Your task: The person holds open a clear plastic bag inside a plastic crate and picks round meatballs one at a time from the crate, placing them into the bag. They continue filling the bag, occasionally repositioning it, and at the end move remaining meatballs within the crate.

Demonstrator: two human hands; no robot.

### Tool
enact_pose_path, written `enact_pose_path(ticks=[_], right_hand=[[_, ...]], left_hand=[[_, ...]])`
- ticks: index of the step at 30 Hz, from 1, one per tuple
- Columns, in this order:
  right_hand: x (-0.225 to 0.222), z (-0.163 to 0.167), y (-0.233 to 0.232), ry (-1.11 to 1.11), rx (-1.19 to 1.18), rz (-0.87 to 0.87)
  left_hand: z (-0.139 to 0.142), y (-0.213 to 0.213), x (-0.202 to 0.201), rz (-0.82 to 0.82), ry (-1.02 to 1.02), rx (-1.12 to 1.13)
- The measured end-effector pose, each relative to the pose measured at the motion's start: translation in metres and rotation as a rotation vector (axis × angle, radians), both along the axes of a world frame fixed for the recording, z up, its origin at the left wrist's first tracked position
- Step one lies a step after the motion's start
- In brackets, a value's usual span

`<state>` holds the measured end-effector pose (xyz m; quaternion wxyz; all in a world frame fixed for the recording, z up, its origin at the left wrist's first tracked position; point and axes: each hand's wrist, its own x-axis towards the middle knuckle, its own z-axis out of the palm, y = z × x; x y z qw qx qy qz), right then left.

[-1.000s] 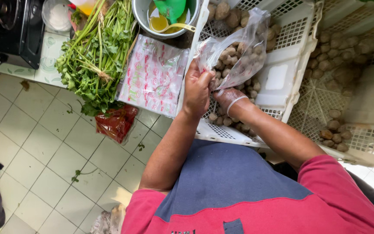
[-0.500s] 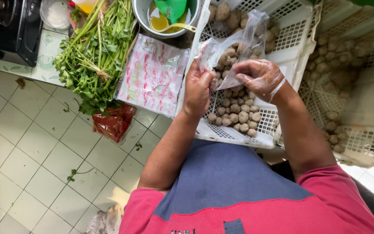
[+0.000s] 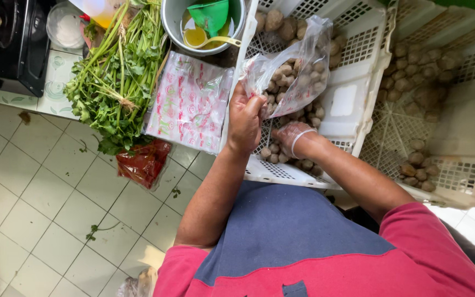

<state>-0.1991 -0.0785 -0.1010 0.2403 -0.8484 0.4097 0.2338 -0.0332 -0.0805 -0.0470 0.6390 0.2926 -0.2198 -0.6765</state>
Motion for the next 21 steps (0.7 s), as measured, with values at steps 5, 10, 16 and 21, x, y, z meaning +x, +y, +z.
enact_pose_path(ticks=[5,10,16,21], right_hand=[[0.008,0.007,0.002,-0.05,-0.014,0.044],[-0.022,0.04,-0.006,-0.285,0.214,-0.148],[-0.05,0.09,-0.042,-1.005,0.549,-0.493],[-0.039,0.097,-0.048,-0.755,-0.336,-0.59]], left_hand=[[0.001,0.0,-0.002,0.011,-0.031,-0.007],[-0.002,0.0,-0.002,0.04,-0.028,0.018],[-0.007,-0.002,-0.005,0.022,-0.03,-0.029],[0.002,0.002,-0.004,0.028,-0.072,-0.006]])
